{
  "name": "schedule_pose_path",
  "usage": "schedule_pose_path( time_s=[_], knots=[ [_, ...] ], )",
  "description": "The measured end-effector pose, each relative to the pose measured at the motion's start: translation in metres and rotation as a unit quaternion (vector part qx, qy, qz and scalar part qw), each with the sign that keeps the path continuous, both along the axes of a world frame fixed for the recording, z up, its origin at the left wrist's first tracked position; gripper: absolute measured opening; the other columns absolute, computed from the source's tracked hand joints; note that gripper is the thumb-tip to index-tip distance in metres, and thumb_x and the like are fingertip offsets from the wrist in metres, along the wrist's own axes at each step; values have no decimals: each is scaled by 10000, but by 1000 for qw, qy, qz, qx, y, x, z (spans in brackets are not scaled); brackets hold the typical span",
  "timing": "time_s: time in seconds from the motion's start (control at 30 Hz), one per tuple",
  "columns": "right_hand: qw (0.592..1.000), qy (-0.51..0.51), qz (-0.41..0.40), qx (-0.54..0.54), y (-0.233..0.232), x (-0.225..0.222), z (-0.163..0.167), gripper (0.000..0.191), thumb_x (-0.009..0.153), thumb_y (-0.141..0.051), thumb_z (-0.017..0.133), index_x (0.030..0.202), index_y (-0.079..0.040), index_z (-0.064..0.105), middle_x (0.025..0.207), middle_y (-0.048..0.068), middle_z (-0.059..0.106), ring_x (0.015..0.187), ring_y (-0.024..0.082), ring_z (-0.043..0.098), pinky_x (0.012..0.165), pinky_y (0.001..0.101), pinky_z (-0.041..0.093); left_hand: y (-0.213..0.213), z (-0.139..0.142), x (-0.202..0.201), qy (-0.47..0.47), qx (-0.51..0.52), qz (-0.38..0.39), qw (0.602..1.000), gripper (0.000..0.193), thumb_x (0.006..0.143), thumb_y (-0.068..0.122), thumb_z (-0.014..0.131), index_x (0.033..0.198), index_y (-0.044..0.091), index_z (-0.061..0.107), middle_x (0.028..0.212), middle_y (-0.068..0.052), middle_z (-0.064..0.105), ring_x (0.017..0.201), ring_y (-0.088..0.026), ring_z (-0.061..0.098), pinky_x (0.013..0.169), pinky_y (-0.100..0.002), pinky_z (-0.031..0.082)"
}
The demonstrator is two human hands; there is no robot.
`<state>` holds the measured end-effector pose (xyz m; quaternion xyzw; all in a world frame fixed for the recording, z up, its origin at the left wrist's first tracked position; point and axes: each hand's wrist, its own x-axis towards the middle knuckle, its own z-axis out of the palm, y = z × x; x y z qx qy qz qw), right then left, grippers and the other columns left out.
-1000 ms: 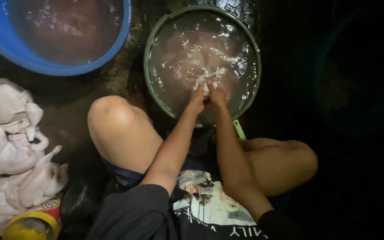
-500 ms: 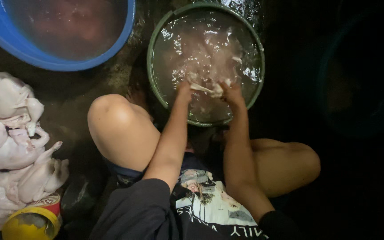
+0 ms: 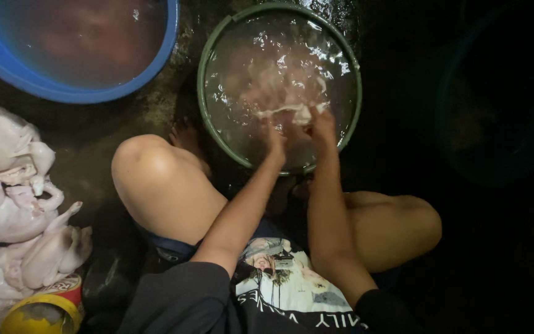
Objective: The person sits on the floor and washes chicken pieces by hand in a large basin of bloody water, rubbing and turning each piece before setting it aside. Whole plucked chickens are piled on the floor beside the basin and a blue basin of bloody water sits nearby.
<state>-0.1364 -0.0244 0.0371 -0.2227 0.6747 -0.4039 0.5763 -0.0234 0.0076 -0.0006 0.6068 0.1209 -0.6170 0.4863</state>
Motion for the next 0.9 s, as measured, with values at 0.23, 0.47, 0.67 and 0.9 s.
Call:
schedule_pose_path(
  time_s=[0.23,0.47,0.67,0.9],
  knots=[
    [992,-7,106,62,7,16,-13,308,945,-345,713,1048,-63,643,676,17,618,483,133,545,417,294,402,-6,-5,-9,164,-122,-99,974,483,944,615,546,1137,189,666,926,-2,692,755,-177,632,613,-362,494],
    [988,34,145,50,9,16,-6,196,921,-338,710,1011,-163,704,749,-29,664,551,76,583,452,258,433,-17,-9,4,100,-105,-20,989,314,1082,366,461,1055,105,634,947,-64,710,765,-195,684,609,-373,568],
    [981,52,180,47,7,10,-11,273,954,-365,694,973,-93,717,711,-14,640,529,91,556,453,263,429,-25,-12,27,114,-86,4,990,420,1065,384,369,981,41,595,785,-116,671,632,-247,659,564,-414,552],
    [980,62,185,41,4,9,-17,304,954,-368,714,954,-63,704,692,10,633,516,104,551,436,269,406,-42,-8,51,190,-95,86,974,160,1038,57,464,951,-18,576,755,-150,637,617,-266,625,592,-409,578]
  ],
)
